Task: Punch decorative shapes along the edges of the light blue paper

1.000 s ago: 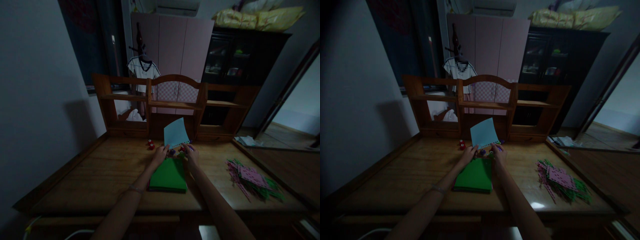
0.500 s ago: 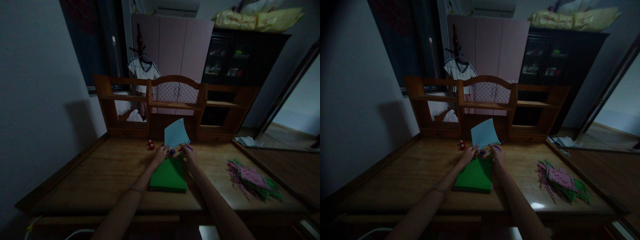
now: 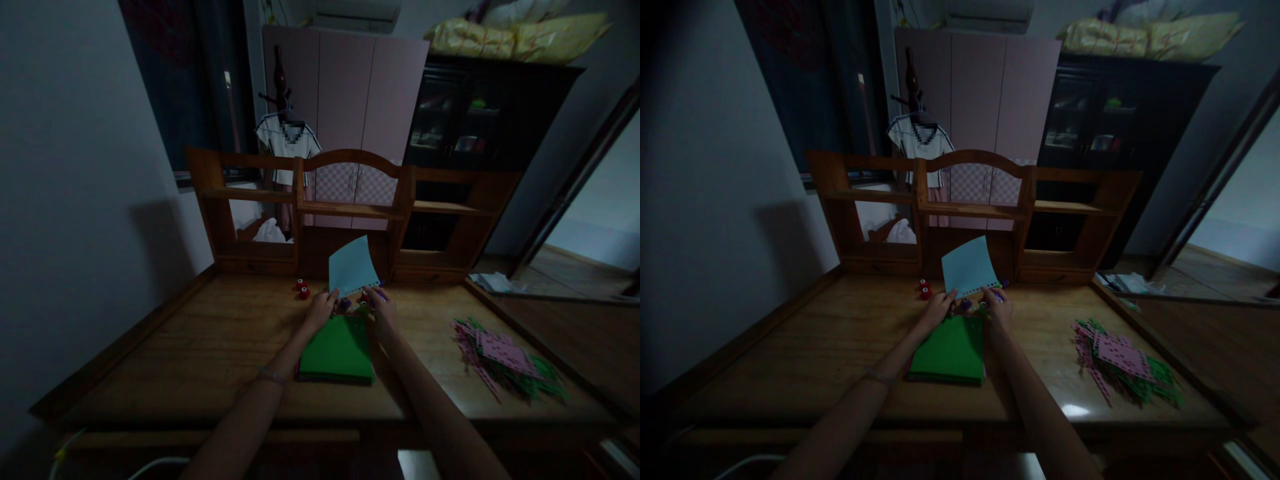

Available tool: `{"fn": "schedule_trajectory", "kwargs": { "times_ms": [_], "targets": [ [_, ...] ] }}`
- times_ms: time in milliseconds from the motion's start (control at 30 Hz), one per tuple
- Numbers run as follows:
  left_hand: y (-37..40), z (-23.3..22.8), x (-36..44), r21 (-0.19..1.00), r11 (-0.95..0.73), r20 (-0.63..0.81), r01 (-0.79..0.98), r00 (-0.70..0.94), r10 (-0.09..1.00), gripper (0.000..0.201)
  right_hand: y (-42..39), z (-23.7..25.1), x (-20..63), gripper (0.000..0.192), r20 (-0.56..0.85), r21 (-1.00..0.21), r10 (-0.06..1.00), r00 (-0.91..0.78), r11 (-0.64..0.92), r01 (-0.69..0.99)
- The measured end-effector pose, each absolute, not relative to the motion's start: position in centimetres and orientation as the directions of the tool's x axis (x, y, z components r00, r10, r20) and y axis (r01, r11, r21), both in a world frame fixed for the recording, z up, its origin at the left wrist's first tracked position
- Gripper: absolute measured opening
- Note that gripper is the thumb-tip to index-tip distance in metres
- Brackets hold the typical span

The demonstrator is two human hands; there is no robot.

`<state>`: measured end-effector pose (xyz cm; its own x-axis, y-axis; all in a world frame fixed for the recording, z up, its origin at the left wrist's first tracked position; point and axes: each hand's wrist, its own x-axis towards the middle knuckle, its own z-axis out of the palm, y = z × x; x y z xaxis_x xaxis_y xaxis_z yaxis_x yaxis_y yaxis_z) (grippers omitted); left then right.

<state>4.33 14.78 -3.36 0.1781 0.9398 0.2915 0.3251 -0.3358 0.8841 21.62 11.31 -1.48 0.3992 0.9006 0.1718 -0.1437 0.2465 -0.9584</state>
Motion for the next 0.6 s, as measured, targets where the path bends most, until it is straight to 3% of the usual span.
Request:
{"fn": "schedule_trajectory", "kwargs": {
  "times_ms": [600],
  "targets": [
    [14.7, -3.34, 4.3, 0.887, -0.323, 0.28, 0.331, 0.172, 0.945, 0.057, 11.18, -1.18, 21.61, 0.038, 0.175, -0.949, 0.896, 0.409, 0.265, -0.173]
  ]
}}
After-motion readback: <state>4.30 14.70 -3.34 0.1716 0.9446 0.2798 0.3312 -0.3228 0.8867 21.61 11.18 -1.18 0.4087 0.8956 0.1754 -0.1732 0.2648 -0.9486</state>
